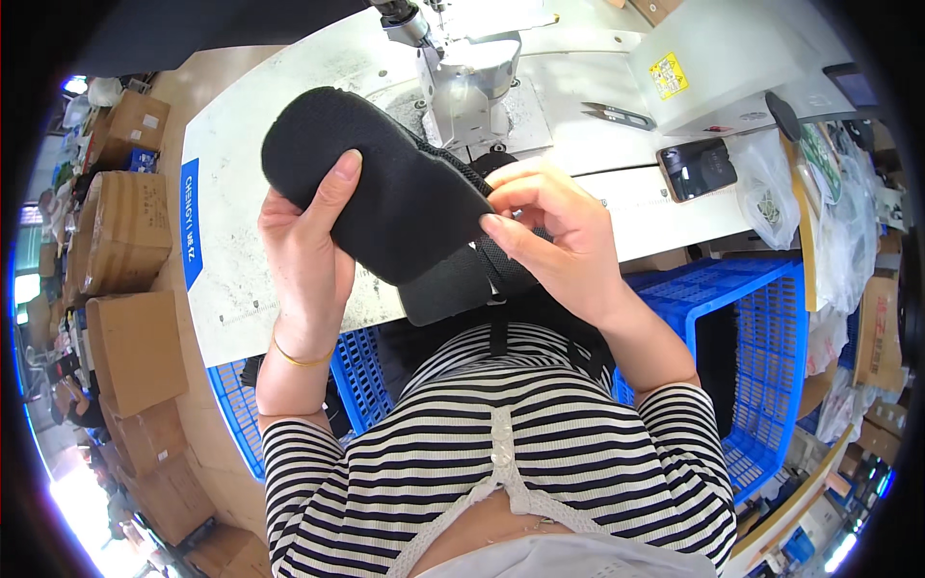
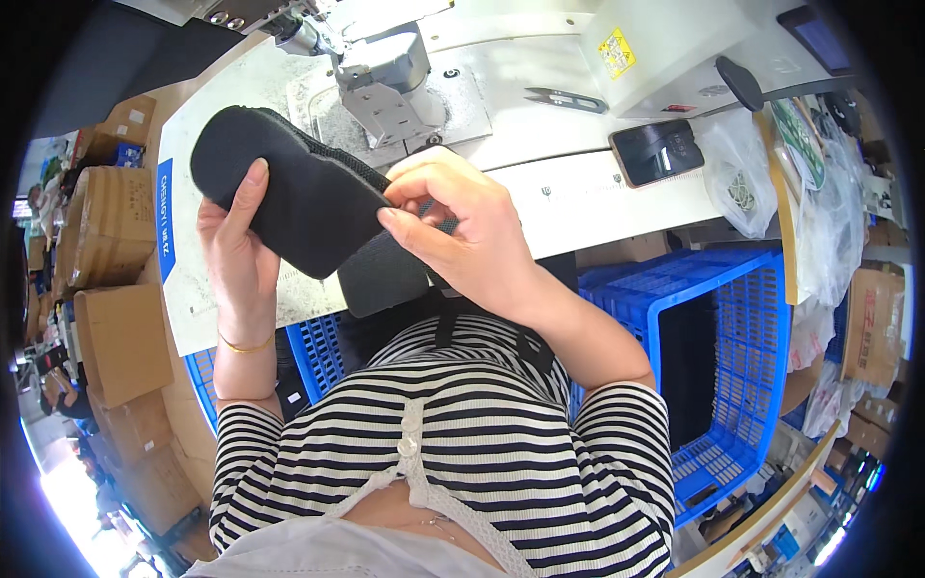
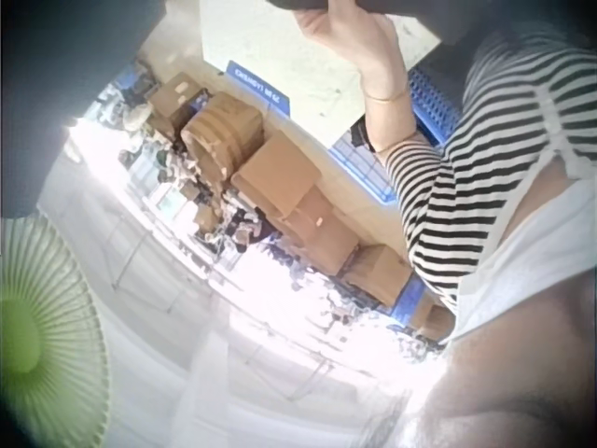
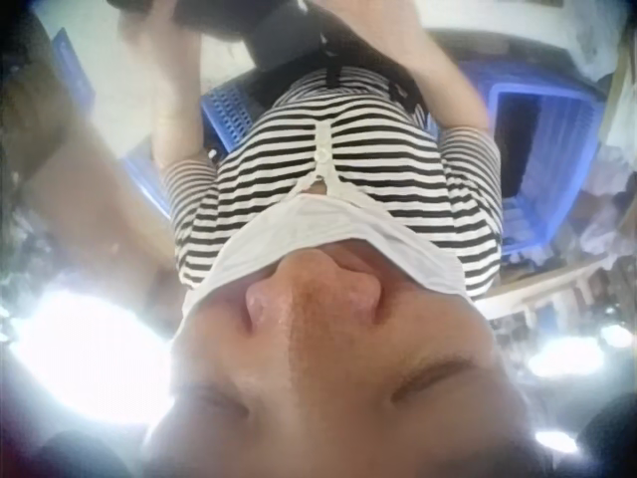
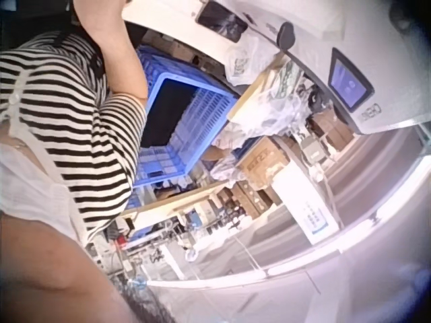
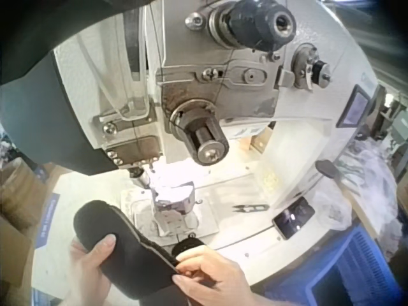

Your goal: The person aligns fabric shoe pieces by hand and stitches their edges together using a sewing machine.

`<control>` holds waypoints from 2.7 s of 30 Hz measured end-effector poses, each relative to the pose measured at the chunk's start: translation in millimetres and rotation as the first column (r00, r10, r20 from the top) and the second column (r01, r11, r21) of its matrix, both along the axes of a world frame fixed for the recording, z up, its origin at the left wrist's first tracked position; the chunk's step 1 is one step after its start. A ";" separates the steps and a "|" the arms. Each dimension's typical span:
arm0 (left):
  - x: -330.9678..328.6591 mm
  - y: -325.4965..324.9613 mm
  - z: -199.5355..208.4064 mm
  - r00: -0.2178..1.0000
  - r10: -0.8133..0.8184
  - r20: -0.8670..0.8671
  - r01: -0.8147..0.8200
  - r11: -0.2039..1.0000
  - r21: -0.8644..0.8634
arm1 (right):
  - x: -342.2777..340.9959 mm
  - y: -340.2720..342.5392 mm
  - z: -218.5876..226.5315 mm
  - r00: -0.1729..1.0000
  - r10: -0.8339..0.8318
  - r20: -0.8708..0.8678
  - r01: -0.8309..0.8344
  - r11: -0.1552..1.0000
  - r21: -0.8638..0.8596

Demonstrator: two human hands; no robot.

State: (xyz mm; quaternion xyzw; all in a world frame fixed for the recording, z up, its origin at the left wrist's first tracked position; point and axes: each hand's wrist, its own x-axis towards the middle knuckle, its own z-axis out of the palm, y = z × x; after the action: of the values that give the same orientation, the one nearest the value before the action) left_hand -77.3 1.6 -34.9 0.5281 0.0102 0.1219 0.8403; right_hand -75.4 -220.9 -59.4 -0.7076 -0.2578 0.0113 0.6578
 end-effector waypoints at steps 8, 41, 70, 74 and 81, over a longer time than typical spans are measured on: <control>9.2 0.9 -0.7 0.999 -0.012 -0.034 0.011 0.999 -0.032 | -3.0 7.3 -5.2 0.987 -0.068 -0.148 0.102 0.967 0.236; 145.1 42.3 48.0 0.932 -0.314 -0.184 0.356 0.888 0.290 | 53.0 31.7 27.5 0.910 0.133 -0.394 0.020 0.932 0.361; 60.5 -0.4 28.6 0.496 -0.544 0.676 -0.769 0.085 0.633 | 32.8 59.1 11.6 0.929 0.244 -0.278 -0.012 0.772 0.636; 64.0 1.9 29.9 0.486 -0.565 0.667 -0.786 0.051 0.616 | 37.0 63.1 13.3 0.918 0.264 -0.295 -0.005 0.754 0.657; 79.5 3.5 32.1 0.457 -0.577 0.677 -0.805 0.054 0.591 | 47.0 73.9 11.5 0.912 0.282 -0.299 0.020 0.696 0.717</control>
State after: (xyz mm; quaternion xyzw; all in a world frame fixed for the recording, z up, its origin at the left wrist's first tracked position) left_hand 2.2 5.1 -2.8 0.7806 -0.4470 0.4315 0.0684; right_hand -28.4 -147.0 -47.8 -0.3638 -0.1582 0.0988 0.9126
